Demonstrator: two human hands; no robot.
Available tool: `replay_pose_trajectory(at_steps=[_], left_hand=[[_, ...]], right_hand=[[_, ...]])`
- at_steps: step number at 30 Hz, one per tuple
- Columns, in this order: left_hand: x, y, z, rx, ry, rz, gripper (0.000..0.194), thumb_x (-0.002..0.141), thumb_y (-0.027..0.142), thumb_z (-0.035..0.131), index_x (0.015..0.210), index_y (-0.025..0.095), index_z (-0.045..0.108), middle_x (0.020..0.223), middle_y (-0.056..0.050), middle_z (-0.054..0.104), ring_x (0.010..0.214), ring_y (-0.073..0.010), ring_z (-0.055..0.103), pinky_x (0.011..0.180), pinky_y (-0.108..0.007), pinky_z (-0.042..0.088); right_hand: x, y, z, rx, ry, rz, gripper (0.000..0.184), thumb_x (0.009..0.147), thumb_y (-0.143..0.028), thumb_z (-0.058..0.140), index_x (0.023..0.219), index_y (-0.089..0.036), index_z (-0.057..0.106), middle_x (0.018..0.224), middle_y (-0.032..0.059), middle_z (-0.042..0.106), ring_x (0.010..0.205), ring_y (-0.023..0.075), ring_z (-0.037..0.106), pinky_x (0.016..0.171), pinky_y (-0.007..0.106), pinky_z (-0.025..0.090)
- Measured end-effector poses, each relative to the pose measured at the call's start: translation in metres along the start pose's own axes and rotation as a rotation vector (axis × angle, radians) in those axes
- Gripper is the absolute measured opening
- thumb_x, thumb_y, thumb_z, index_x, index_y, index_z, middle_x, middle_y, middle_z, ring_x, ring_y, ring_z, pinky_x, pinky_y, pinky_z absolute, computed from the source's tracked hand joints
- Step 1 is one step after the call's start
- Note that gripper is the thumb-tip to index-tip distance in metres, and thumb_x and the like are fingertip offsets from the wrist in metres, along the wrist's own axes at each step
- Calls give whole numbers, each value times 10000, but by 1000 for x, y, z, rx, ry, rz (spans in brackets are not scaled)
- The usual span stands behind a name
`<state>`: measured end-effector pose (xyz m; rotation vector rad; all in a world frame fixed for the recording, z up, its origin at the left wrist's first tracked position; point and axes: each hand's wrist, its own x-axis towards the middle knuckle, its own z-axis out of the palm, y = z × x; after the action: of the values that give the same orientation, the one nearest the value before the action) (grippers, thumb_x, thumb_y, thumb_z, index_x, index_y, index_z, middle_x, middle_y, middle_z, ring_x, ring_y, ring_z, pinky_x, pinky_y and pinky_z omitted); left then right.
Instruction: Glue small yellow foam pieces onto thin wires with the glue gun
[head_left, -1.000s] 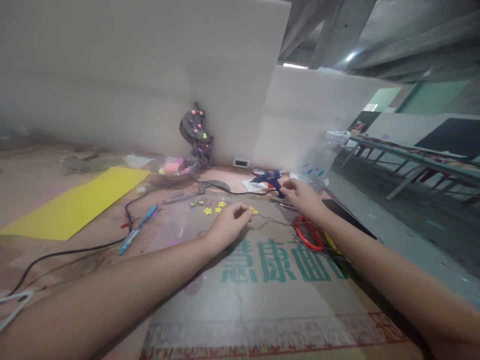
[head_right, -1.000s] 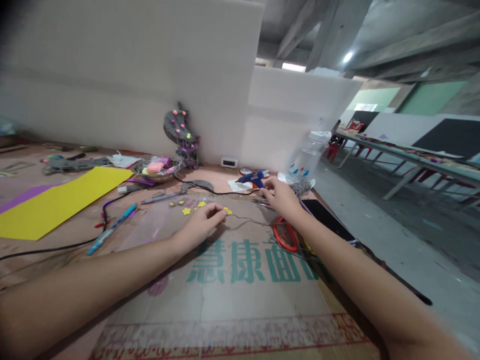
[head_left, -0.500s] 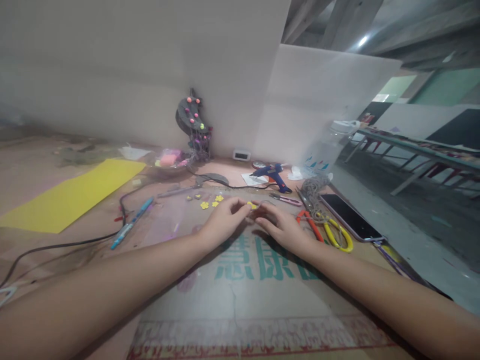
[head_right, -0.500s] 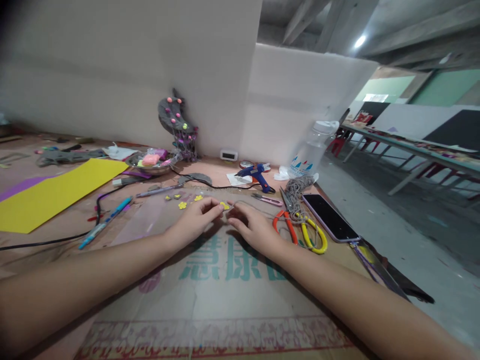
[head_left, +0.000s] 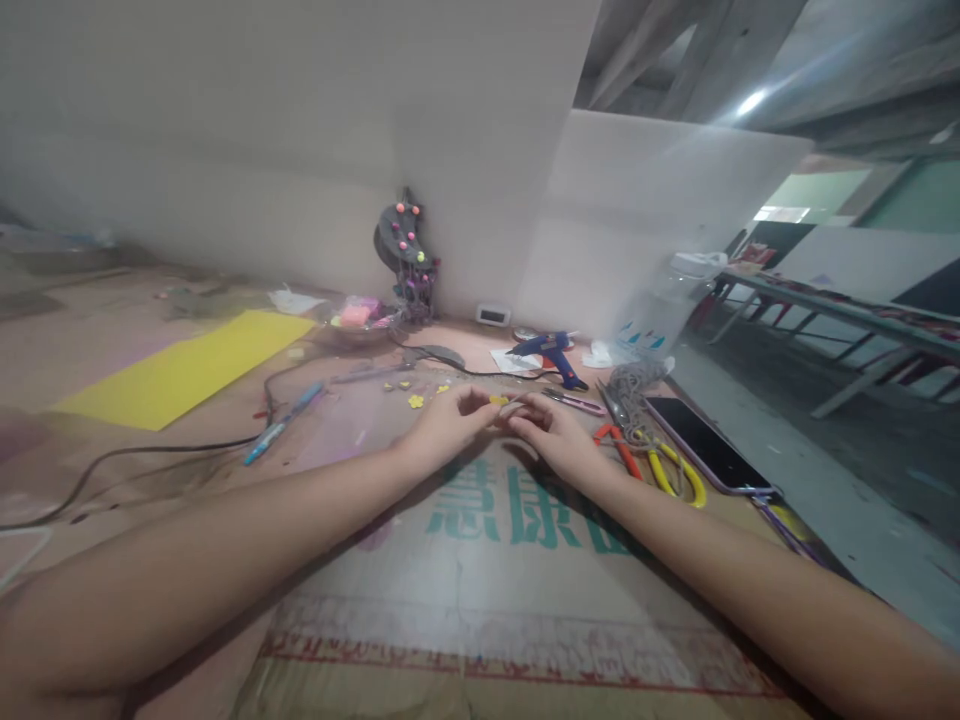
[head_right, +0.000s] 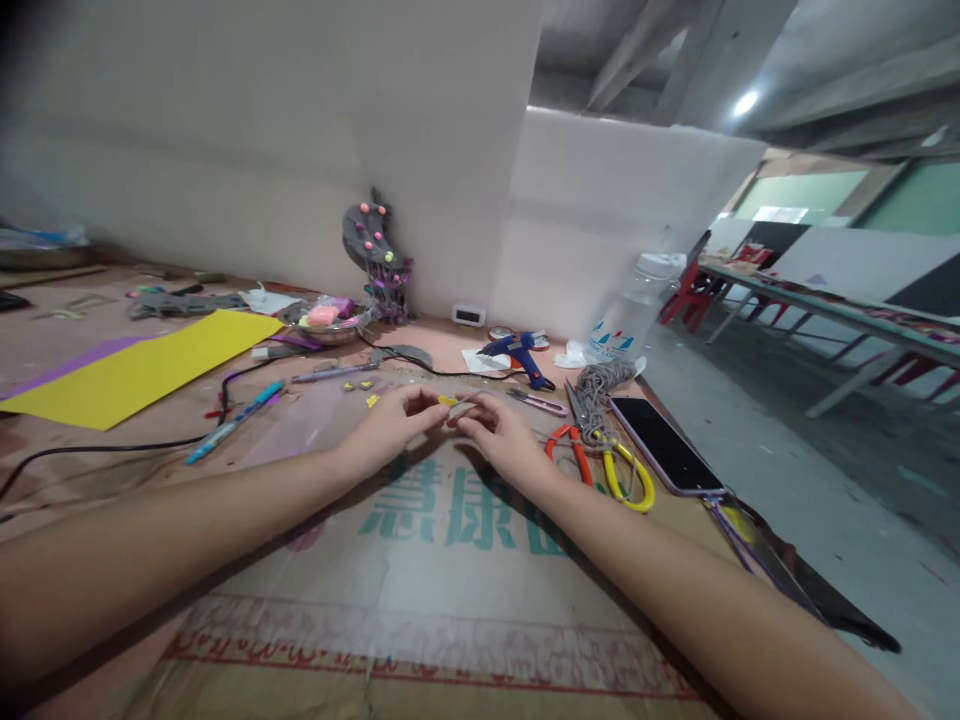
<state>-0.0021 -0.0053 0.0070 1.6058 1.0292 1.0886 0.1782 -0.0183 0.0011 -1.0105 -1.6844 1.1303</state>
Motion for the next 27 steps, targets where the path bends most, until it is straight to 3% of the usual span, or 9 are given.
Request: replay_pose_trajectory(at_steps=[4, 9, 19, 27], left_hand=[[1, 0, 1, -13, -4, -5, 213, 746, 348, 640, 798, 148, 589, 775, -37, 674, 720, -162, 613, 670, -271, 456], [0, 6, 3, 24, -10, -89, 256, 716, 380, 655, 785, 139, 604, 717, -23, 648, 664, -154, 589, 598, -256, 433], [-2, 7, 6, 76, -34, -50, 261, 702, 400, 643, 757, 156, 571, 699, 0, 612, 641, -143, 558, 566, -245, 399], [-1, 4, 7, 84, -101, -27, 262, 754, 419, 620, 746, 174, 532, 574, 40, 525, 533, -112, 490, 492, -221, 351]], right_hand=[[3, -1, 0, 96, 15, 44, 326, 781, -374, 676, 1047, -196, 612, 834, 18, 698, 811, 178, 675, 801, 344, 542], [2, -5, -1, 11, 93, 83, 193, 755, -373, 686, 787, -183, 665, 769, 14, 689, 729, 159, 638, 740, 308, 521], [2, -4, -3, -60, 121, 58, 213, 765, -394, 683, 737, -184, 657, 744, 11, 686, 705, 153, 613, 708, 284, 470], [-2, -10, -5, -46, 140, 66, 191, 737, -379, 695, 731, -191, 663, 721, -6, 660, 683, 148, 590, 679, 276, 456]])
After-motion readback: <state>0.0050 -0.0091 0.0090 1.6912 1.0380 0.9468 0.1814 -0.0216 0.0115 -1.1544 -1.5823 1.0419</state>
